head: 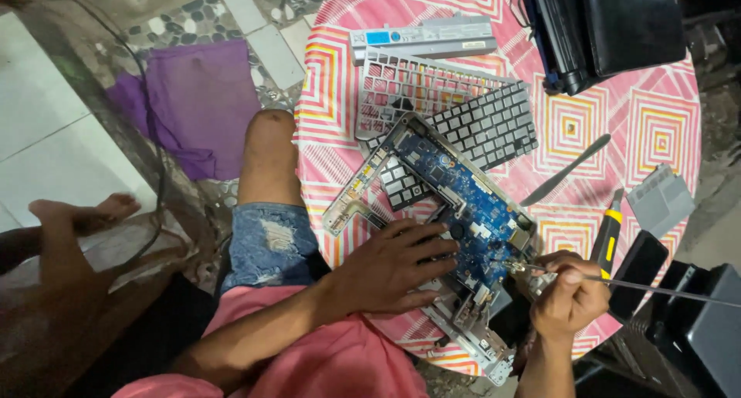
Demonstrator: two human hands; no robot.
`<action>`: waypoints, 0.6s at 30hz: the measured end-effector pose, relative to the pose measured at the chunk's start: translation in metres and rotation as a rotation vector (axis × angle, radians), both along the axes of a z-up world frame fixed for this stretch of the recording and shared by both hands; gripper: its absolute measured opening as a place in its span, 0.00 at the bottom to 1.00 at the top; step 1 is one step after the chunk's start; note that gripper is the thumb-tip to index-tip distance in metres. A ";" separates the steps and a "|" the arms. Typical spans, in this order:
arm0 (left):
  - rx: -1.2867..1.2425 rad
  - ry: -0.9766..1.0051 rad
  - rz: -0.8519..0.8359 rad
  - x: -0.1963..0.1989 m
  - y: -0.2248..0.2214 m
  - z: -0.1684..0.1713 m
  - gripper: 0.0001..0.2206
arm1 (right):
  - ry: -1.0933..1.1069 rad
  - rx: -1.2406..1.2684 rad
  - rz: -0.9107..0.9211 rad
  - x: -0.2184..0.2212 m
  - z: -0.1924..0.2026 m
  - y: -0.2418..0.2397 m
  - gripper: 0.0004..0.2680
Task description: Disassembling a laptop by removing screws from the internal chassis and motherboard.
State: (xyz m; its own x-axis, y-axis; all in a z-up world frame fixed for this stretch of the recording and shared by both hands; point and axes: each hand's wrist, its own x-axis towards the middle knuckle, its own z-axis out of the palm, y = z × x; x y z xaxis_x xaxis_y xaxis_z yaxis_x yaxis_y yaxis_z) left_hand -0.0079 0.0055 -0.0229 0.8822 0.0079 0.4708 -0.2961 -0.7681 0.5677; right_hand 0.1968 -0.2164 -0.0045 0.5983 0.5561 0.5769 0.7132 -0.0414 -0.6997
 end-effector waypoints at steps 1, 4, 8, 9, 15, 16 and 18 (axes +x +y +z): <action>-0.009 -0.007 -0.011 -0.001 0.000 -0.001 0.19 | -0.007 -0.009 -0.011 -0.005 0.002 0.003 0.14; 0.009 -0.018 -0.002 0.002 0.000 -0.003 0.19 | -0.088 -0.036 -0.037 -0.010 0.007 0.012 0.14; 0.003 -0.034 0.006 0.003 0.000 -0.005 0.19 | -0.170 -0.100 0.017 -0.014 0.010 0.018 0.13; 0.016 -0.006 -0.007 0.003 0.001 -0.005 0.20 | -0.179 -0.110 0.023 -0.016 0.011 0.022 0.13; -0.184 -0.163 -0.033 0.005 0.002 -0.007 0.16 | -0.217 -0.077 0.067 -0.009 0.009 0.026 0.14; -0.187 -0.160 -0.039 0.004 0.002 -0.008 0.16 | -0.215 -0.080 0.061 -0.012 0.012 0.030 0.14; -0.188 -0.153 -0.035 0.005 0.001 -0.013 0.16 | -0.257 -0.071 0.085 -0.015 0.018 0.039 0.13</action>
State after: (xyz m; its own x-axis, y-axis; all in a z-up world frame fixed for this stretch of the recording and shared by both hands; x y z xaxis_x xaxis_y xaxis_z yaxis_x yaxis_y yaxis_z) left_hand -0.0032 0.0065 -0.0355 0.8018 0.0788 0.5924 -0.4144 -0.6408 0.6462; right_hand 0.1813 -0.1779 0.0132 0.3863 0.6428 0.6614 0.8701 -0.0161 -0.4926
